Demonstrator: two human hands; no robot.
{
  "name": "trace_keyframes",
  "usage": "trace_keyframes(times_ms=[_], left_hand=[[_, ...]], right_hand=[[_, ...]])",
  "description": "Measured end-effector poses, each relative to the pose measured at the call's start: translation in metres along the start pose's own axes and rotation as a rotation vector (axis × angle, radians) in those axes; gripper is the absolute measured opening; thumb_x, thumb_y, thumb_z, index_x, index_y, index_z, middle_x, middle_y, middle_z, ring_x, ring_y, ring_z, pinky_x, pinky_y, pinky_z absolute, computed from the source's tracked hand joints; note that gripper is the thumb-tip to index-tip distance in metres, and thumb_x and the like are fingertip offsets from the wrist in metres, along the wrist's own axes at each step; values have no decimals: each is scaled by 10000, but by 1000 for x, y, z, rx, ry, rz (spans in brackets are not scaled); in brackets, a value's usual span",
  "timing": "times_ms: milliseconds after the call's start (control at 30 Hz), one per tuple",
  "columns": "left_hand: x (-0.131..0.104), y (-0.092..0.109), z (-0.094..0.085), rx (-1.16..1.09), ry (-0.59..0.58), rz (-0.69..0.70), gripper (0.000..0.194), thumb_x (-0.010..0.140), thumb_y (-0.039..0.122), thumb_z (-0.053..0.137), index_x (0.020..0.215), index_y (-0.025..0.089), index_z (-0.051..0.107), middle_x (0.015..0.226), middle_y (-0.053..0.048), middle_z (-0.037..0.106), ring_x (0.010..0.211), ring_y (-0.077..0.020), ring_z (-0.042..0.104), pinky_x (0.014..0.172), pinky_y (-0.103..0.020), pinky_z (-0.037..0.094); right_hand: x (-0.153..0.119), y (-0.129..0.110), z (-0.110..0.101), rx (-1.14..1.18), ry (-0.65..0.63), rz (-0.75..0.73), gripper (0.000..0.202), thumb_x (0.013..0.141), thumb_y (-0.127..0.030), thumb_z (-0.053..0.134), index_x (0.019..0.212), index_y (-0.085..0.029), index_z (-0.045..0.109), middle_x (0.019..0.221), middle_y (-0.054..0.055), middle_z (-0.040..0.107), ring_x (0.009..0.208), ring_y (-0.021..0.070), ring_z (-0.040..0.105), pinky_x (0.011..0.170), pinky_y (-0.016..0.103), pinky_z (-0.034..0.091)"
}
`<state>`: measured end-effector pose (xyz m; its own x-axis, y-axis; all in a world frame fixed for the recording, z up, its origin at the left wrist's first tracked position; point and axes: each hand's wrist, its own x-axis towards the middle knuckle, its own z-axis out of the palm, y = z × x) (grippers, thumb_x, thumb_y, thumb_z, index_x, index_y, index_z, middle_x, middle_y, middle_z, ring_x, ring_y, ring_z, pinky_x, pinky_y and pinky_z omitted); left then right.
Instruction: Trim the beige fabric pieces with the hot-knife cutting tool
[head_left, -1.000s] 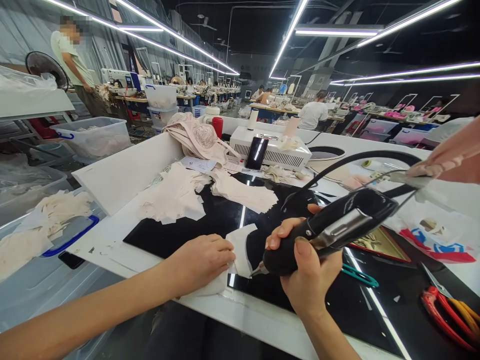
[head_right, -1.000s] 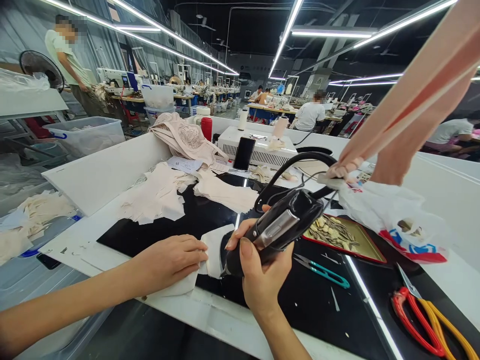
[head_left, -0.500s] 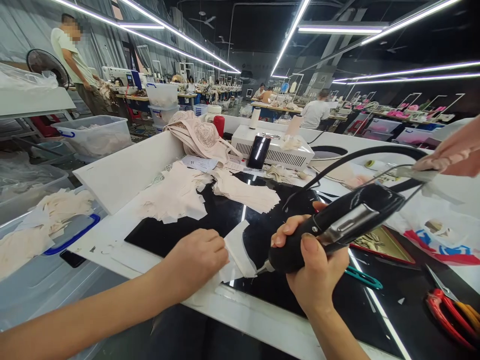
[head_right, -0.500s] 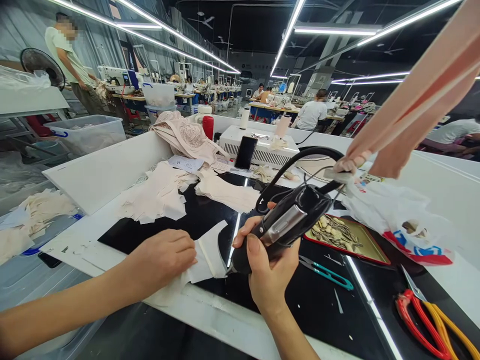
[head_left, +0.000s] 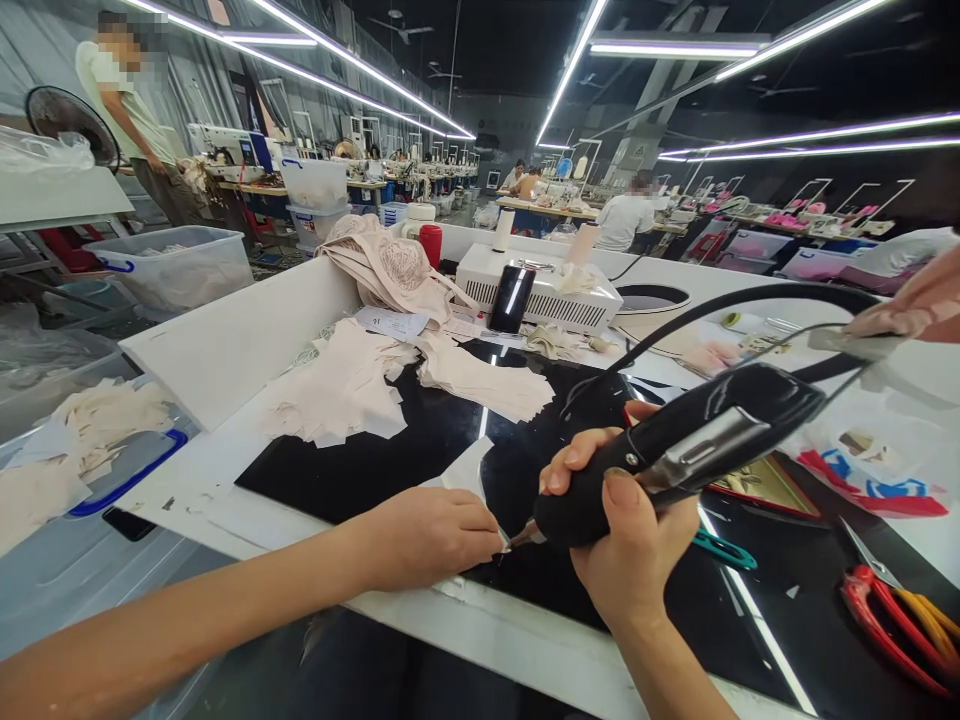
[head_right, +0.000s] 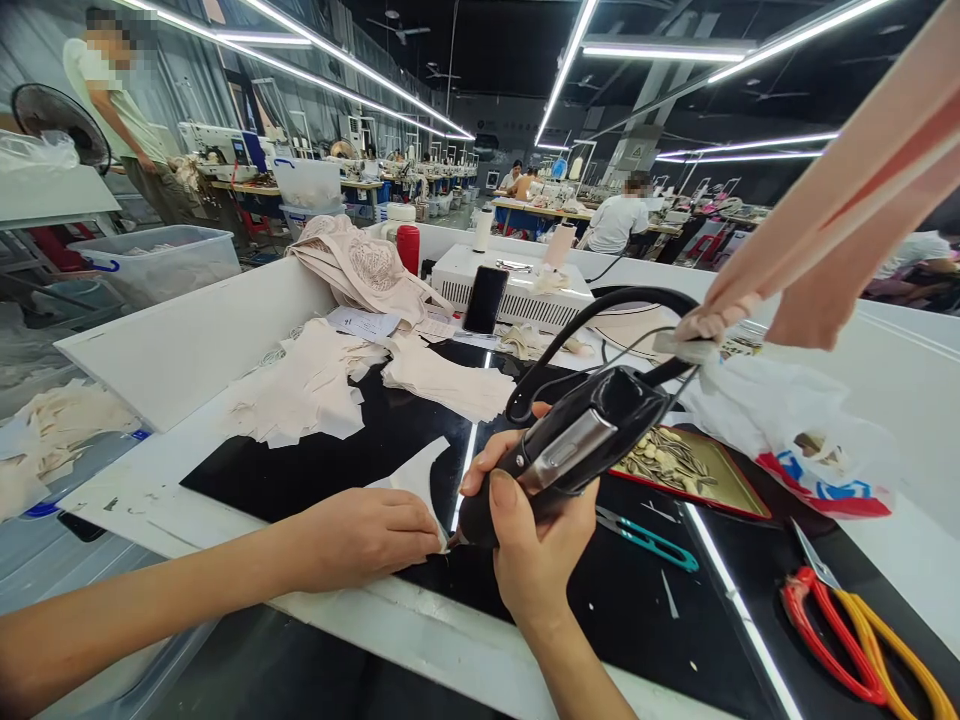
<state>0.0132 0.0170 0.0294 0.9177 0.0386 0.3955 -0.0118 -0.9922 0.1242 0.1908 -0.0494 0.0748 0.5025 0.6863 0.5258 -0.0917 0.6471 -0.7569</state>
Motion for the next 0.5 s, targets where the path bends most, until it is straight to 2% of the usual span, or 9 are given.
trace_keyframes(times_ms=[200, 500], left_hand=[[-4, 0, -7, 3, 11, -38, 172, 1092, 171, 522, 1128, 155, 690, 1066, -72, 746, 1041, -184, 695, 959, -301, 573], [-11, 2, 0, 3, 32, -85, 176, 1082, 168, 537, 1175, 174, 687, 1155, -73, 729, 1118, -204, 691, 1003, -311, 567]], right_hand=[[1, -2, 1, -14, -2, 1, 454, 858, -378, 796, 1234, -279, 561, 774, -49, 651, 542, 143, 614, 518, 300, 544], [1, -3, 1, 18, 2, 3, 489, 837, -384, 829, 1237, -262, 575, 764, -46, 661, 532, 143, 614, 501, 291, 548]])
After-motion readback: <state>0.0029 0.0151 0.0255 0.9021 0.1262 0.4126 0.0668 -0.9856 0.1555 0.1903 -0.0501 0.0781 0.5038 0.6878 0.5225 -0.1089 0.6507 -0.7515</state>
